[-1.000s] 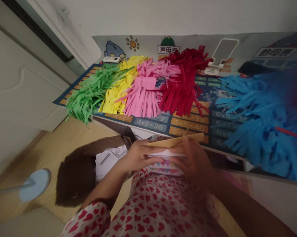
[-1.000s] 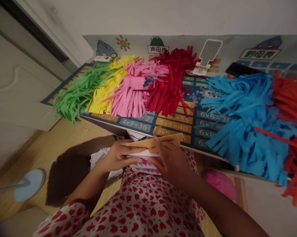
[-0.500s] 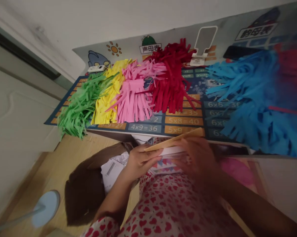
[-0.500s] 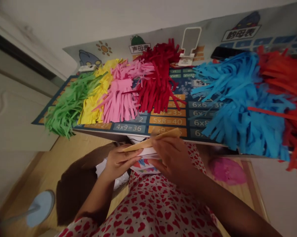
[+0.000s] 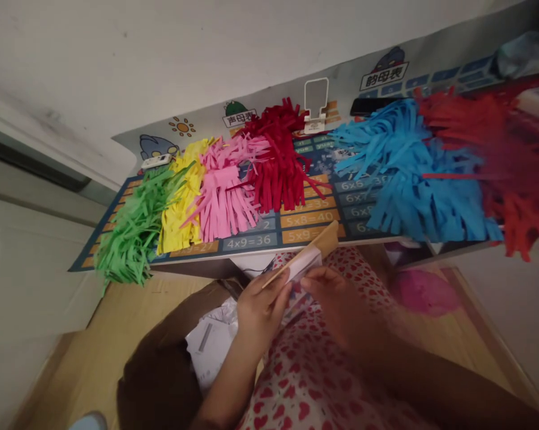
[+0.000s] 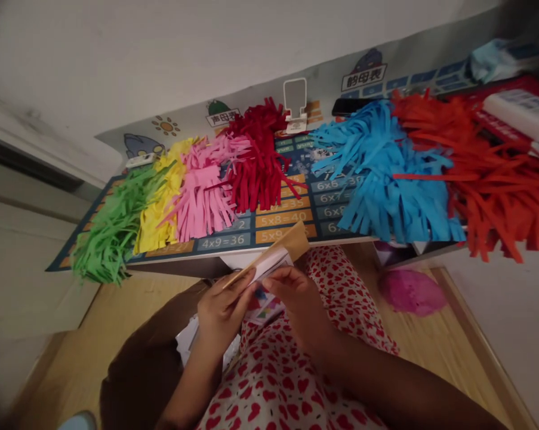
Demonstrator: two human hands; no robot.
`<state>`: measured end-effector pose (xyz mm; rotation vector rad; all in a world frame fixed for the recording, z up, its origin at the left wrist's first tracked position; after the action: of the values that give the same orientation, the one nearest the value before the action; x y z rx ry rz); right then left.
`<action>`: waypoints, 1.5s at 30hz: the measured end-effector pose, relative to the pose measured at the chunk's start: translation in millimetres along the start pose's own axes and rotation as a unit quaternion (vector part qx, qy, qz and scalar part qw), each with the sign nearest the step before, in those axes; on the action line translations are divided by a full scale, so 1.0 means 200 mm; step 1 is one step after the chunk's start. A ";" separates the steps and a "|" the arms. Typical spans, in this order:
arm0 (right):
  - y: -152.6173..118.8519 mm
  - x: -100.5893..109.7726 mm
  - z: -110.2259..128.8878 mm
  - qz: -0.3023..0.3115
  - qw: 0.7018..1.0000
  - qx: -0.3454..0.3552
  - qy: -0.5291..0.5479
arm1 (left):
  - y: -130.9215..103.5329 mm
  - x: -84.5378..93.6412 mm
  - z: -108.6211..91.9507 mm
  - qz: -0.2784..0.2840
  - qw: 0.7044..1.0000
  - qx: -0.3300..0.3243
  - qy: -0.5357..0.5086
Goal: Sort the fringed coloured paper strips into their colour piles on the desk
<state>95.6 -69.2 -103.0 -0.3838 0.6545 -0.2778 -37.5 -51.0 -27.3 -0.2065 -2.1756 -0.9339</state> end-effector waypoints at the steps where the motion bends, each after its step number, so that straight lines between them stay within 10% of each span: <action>1: 0.00 -0.01 0.01 -0.004 1.000 0.004 -0.002 | 0.00 0.00 0.00 0.000 1.000 -0.005 0.003; 31: 0.01 0.01 0.05 -0.112 0.990 0.036 -0.076 | 0.01 -0.01 -0.05 0.018 0.998 -0.060 -0.003; 45: 0.00 0.07 0.13 -0.059 0.955 0.135 -0.258 | 0.01 -0.02 -0.08 0.024 0.997 -0.076 -0.010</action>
<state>122.7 -66.9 -90.6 -0.2172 0.0761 -0.3600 -24.5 -58.9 -22.4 -0.3416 -2.1095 -1.0758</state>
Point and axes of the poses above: each hand's wrist, its own y-axis towards the middle knuckle, its own x-axis out of the back of the hand, z = x × y, the point moved 7 cm from there along y, towards the middle knuckle
